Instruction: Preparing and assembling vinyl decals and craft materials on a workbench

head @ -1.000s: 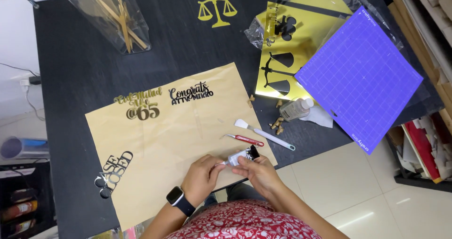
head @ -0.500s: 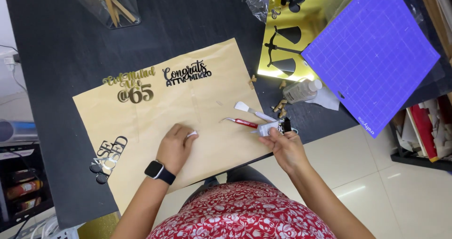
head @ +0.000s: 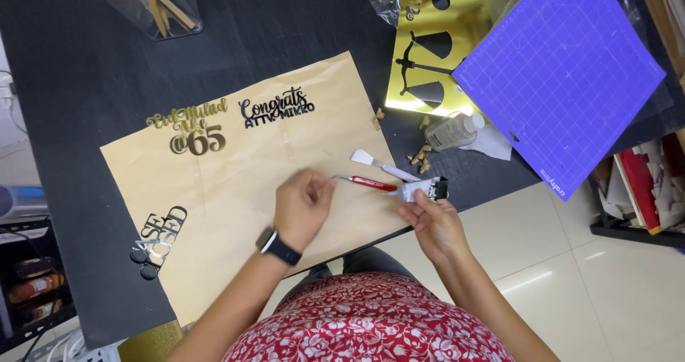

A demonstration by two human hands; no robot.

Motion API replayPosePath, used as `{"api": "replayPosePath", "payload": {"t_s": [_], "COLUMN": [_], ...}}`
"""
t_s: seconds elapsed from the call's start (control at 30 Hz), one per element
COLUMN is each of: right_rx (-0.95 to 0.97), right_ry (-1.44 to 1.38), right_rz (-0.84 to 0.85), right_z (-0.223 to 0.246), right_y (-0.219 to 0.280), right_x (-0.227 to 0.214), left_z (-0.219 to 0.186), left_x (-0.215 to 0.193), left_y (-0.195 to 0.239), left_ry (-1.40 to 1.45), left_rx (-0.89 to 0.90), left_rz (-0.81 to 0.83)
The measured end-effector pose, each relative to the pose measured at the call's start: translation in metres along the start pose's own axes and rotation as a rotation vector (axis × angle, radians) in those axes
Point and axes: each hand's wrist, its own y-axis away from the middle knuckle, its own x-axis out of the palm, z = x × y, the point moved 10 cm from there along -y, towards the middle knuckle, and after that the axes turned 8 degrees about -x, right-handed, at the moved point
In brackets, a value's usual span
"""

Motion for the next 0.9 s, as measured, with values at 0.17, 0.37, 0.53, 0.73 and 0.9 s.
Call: {"api": "replayPosePath", "payload": {"t_s": [0.17,0.37,0.53,0.73,0.9], "right_rx": [0.071,-0.056,-0.339,-0.256,-0.15], "right_ry": [-0.083,-0.007,0.731,0.705,1.093], "right_rz": [0.039,0.129,0.468,0.412,0.496], "right_z": [-0.015,0.016,0.058,0.055,0.06], "right_y": [0.014,-0.009,-0.001,-0.006,0.001], "right_x": [0.026,0.028,0.07,0.083,0.089], "left_z": [0.019,0.033,0.035,0.043,0.061], "left_x": [0.012,0.022,0.018,0.03,0.037], "left_y": [0.045,0.037,-0.004,-0.016,-0.015], "left_ry": [0.263,0.335,0.087,0.091,0.156], "left_rx": [-0.257,-0.295,-0.134,-0.191,-0.268], "left_rz": [0.126,0.089,0.019,0.095,0.123]}}
